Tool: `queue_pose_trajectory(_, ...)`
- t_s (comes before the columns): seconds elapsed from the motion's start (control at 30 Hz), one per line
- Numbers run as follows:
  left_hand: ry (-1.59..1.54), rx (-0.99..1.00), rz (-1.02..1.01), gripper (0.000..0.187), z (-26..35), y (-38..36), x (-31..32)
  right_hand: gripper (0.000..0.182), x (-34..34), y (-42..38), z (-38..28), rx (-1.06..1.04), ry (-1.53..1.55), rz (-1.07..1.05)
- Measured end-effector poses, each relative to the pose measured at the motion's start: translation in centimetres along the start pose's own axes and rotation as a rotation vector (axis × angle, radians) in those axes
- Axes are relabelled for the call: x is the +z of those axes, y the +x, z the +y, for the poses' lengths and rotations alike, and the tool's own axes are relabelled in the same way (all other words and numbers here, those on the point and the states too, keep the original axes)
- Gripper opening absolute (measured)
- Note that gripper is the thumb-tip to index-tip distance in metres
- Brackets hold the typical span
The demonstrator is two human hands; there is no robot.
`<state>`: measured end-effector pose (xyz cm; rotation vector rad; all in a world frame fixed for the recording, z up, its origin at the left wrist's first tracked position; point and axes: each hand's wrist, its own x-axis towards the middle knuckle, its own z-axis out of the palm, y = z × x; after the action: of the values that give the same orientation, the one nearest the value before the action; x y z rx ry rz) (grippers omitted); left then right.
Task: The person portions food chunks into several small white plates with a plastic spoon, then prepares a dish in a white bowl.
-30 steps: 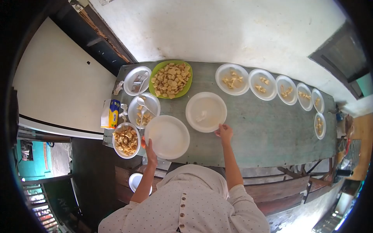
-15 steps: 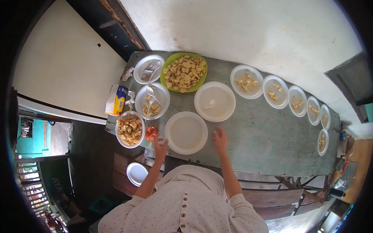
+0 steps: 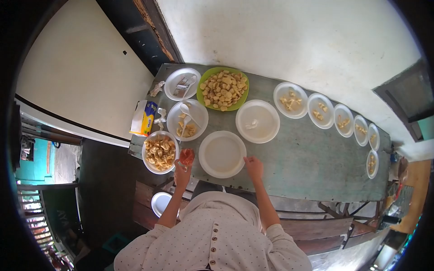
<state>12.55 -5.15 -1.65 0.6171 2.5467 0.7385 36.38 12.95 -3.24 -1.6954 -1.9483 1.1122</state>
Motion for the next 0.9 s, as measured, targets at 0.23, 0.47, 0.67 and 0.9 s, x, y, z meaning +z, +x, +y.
queue_pose_trajectory(0.23, 0.095, 0.111, -0.016, 0.038, 0.1, 2.9, -0.9, 0.039, 0.5, -1.7, -1.3, -0.022, -0.165, 0.057)
queue_pose_trajectory(0.47, -0.086, 0.309, 0.014, 0.02, 0.3, 3.7, -2.2, 0.027, 3.5, -3.9, -2.4, -0.238, 0.12, 0.186)
queue_pose_trajectory(0.67, -0.301, 0.449, -0.155, 0.02, 4.6, 1.4, -6.0, 0.037, 5.2, -5.3, -7.1, 0.386, 0.74, -0.419)
queue_pose_trajectory(0.9, -0.453, 0.674, -0.495, 0.02, 8.3, -3.0, -7.2, 0.068, 6.4, -8.0, -13.7, 0.443, 1.653, -0.573)
